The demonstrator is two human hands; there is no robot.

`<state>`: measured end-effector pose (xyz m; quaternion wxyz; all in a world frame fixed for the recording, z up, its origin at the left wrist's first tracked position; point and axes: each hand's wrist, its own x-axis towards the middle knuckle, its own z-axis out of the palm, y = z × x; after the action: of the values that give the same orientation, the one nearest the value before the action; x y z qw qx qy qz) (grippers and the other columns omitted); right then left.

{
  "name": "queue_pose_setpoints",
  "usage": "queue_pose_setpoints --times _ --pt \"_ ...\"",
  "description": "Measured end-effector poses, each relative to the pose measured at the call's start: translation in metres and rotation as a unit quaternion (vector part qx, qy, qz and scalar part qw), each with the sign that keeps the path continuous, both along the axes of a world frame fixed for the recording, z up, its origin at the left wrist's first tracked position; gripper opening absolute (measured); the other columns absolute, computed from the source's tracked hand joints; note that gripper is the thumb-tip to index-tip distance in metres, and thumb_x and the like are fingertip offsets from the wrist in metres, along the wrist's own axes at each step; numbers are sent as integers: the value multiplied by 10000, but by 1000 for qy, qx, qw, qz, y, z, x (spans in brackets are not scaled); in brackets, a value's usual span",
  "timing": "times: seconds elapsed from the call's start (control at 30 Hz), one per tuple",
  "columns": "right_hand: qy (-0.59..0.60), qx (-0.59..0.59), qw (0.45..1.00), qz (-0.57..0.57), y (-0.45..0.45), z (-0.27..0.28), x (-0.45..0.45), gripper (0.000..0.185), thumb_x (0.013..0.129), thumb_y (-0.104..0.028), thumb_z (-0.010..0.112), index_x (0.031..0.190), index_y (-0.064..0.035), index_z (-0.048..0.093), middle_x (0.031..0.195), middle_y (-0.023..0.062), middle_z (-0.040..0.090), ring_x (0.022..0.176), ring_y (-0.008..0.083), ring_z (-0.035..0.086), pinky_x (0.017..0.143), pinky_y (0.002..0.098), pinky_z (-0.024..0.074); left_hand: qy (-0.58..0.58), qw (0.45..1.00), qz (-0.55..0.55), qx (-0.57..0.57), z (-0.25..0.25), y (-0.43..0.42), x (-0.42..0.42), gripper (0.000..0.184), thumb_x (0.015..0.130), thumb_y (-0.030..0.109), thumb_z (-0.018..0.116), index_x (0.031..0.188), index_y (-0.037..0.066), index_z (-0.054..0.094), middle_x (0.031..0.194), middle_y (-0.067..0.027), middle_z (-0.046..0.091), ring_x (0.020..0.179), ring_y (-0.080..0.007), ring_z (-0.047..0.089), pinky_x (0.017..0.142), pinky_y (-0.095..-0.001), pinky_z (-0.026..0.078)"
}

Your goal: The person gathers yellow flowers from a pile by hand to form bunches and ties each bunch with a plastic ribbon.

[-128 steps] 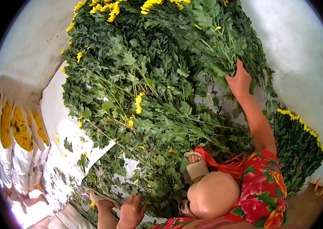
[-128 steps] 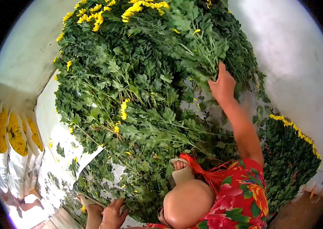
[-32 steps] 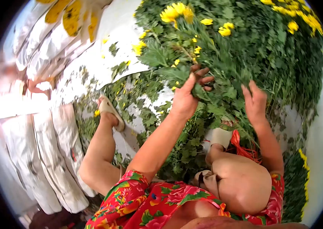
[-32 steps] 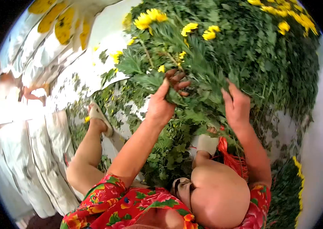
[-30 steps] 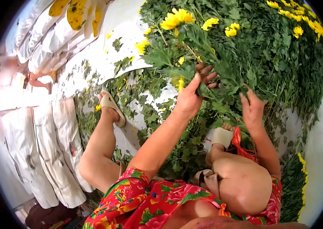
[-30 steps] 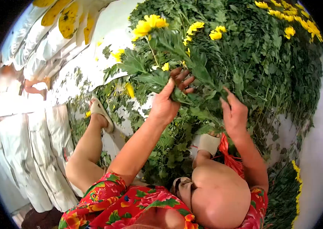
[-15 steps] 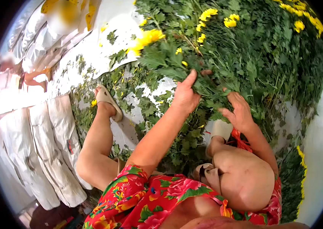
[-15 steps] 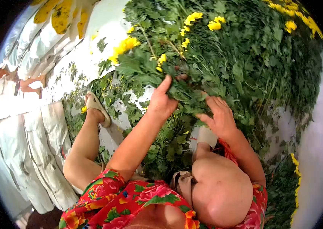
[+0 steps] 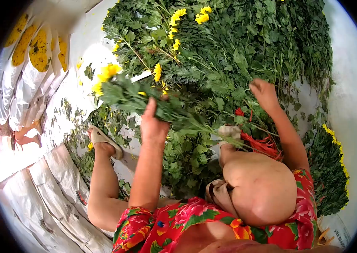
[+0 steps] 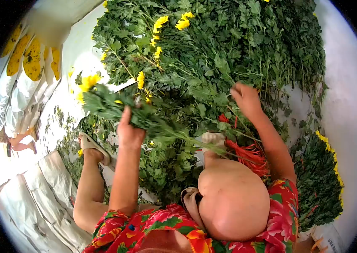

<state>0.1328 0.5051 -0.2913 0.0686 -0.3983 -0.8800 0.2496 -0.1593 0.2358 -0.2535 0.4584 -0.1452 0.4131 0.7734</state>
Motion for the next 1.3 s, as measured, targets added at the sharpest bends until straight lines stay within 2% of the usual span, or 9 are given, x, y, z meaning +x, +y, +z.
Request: queue_pose_setpoints --times 0.07,0.13,0.17,0.33,0.4,0.6,0.77,0.93,1.3 --pt "72 100 992 -43 17 -20 -20 405 919 -281 666 1223 -26 588 821 144 663 718 331 635 708 450 519 -35 999 -32 19 3 15 29 308 1001 240 531 1260 73 539 1101 -138 671 1058 -290 620 975 -479 472" --pt "-164 176 970 -44 24 -23 -45 601 890 -262 706 1395 -52 457 1054 226 650 957 382 644 817 487 522 -47 996 -68 28 -6 20 49 289 1003 205 529 1253 62 544 1118 -135 669 1037 -293 633 938 -477 504" --pt "-146 -60 981 -114 25 -18 -53 569 886 -196 698 1391 -48 482 1214 264 592 1087 396 601 890 488 503 -47 996 -68 28 -7 22 54 289 1003 205 529 1253 62 544 1118 -135 669 1037 -293 633 938 -477 504" --pt "35 40 997 -61 0 -4 -44 502 864 -84 675 1345 -35 539 1278 238 585 1119 395 603 927 461 504 -64 994 -83 40 -12 14 48 349 1013 229 500 1315 55 516 1208 -129 631 1102 -288 606 1003 -467 464" --pt "78 -107 985 -113 4 3 -33 514 878 -112 685 1365 -48 529 1305 201 583 1174 360 589 959 474 502 -63 993 -81 52 -17 13 45 362 1013 231 503 1326 48 516 1237 -131 622 1124 -283 601 1021 -470 456" --pt "127 -179 969 -114 -19 26 -23 545 933 -258 682 1397 -30 509 1164 123 668 1032 205 638 874 383 513 -14 994 -77 75 -5 31 46 337 991 145 541 1302 21 512 1197 -177 654 1083 -285 634 949 -441 522" --pt "174 -146 965 -134 -81 37 -35 408 937 -135 655 1319 -13 579 1205 139 662 1032 252 650 863 360 510 -67 994 -26 77 -15 41 48 372 959 135 617 1287 34 472 1209 -137 624 1074 -288 632 913 -478 543" --pt "197 -55 979 -21 -145 40 -47 512 744 131 593 1244 20 613 973 144 612 834 235 607 762 300 481 -88 992 -34 79 -14 44 54 488 961 167 625 1361 42 374 1303 -142 540 1182 -299 560 967 -514 504" --pt "139 -107 966 192 -146 48 -45 395 775 5 653 1167 40 625 939 188 585 781 371 574 720 378 501 -141 982 -85 93 -8 18 39 382 908 195 677 1235 16 591 1190 -112 657 1099 -274 623 992 -463 487"
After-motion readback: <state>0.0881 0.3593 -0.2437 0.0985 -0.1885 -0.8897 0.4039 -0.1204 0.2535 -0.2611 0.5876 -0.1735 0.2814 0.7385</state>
